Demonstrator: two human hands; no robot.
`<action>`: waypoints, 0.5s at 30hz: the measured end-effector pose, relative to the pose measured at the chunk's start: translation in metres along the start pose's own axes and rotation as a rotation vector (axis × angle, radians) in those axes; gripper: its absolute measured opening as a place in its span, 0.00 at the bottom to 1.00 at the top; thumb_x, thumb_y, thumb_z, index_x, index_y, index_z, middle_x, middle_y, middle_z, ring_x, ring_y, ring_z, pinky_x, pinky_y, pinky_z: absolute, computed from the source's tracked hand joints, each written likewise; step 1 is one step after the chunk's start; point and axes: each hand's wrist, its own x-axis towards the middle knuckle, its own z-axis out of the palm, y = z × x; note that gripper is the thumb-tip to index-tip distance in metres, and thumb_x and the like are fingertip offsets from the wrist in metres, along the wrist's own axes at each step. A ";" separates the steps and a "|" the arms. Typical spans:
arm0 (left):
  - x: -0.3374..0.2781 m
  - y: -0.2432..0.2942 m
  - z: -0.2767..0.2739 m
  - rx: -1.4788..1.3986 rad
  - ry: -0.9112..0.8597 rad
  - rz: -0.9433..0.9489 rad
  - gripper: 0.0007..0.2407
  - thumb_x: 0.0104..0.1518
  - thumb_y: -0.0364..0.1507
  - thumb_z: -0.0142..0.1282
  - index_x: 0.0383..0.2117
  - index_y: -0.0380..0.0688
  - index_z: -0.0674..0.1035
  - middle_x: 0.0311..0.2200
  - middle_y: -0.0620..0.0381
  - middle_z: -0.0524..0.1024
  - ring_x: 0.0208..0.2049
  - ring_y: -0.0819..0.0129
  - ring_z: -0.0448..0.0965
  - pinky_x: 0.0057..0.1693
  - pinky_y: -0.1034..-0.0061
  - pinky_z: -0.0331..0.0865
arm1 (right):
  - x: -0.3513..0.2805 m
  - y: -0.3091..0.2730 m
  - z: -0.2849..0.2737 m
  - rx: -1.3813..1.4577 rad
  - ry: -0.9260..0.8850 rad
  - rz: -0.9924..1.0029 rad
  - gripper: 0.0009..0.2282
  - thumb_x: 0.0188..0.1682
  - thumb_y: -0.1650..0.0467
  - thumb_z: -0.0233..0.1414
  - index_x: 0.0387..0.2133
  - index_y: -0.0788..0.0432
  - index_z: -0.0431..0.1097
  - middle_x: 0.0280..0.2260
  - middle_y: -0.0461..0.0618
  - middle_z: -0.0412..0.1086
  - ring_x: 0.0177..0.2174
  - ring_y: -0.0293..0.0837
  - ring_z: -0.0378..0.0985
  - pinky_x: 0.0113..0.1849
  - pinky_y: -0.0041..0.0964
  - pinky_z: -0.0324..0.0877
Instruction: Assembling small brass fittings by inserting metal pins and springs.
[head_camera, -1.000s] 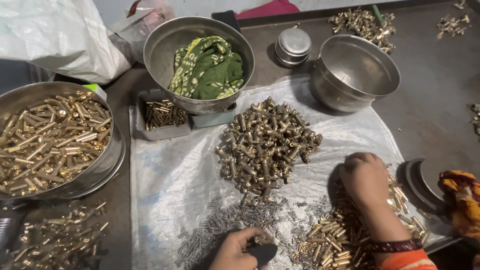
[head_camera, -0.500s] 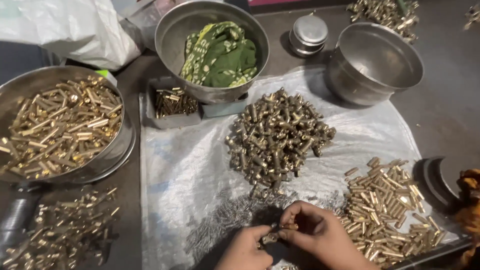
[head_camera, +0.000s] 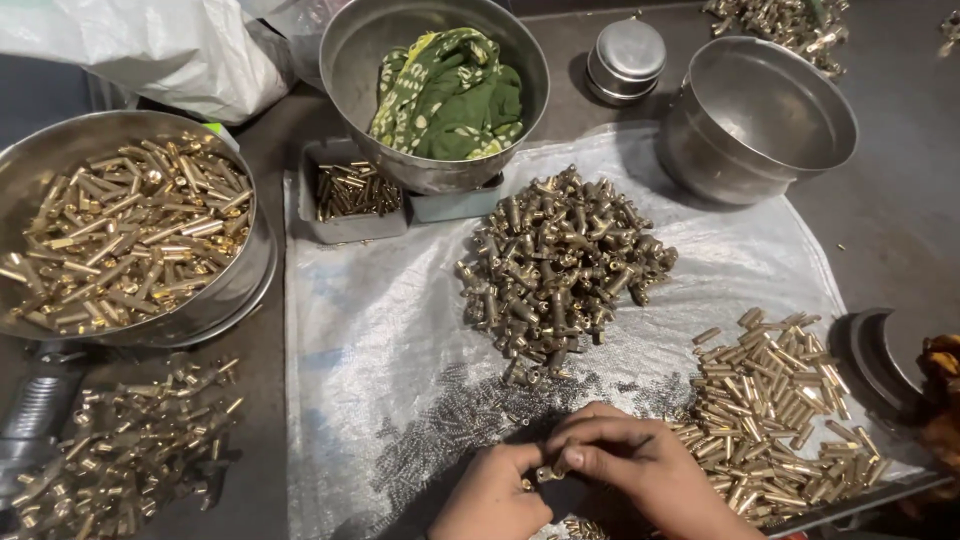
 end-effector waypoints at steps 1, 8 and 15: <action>-0.001 0.002 -0.001 0.000 0.002 0.001 0.10 0.53 0.27 0.65 0.40 0.39 0.85 0.25 0.68 0.78 0.29 0.84 0.73 0.35 0.81 0.68 | 0.001 0.001 0.000 0.000 -0.002 -0.001 0.08 0.43 0.73 0.62 0.33 0.68 0.83 0.37 0.52 0.78 0.40 0.44 0.80 0.45 0.38 0.72; 0.012 -0.029 -0.008 -0.035 -0.066 0.047 0.08 0.53 0.27 0.63 0.36 0.38 0.83 0.23 0.63 0.79 0.28 0.81 0.77 0.36 0.81 0.70 | 0.000 -0.005 0.000 -0.316 -0.117 -0.281 0.07 0.46 0.73 0.60 0.35 0.62 0.82 0.41 0.50 0.76 0.45 0.45 0.77 0.50 0.40 0.69; 0.005 0.005 -0.016 -0.262 0.002 -0.034 0.10 0.62 0.30 0.52 0.32 0.36 0.83 0.21 0.58 0.77 0.20 0.73 0.74 0.30 0.79 0.66 | -0.001 0.003 -0.035 -0.317 0.266 -0.154 0.08 0.41 0.74 0.62 0.34 0.59 0.81 0.40 0.48 0.80 0.45 0.44 0.81 0.50 0.40 0.71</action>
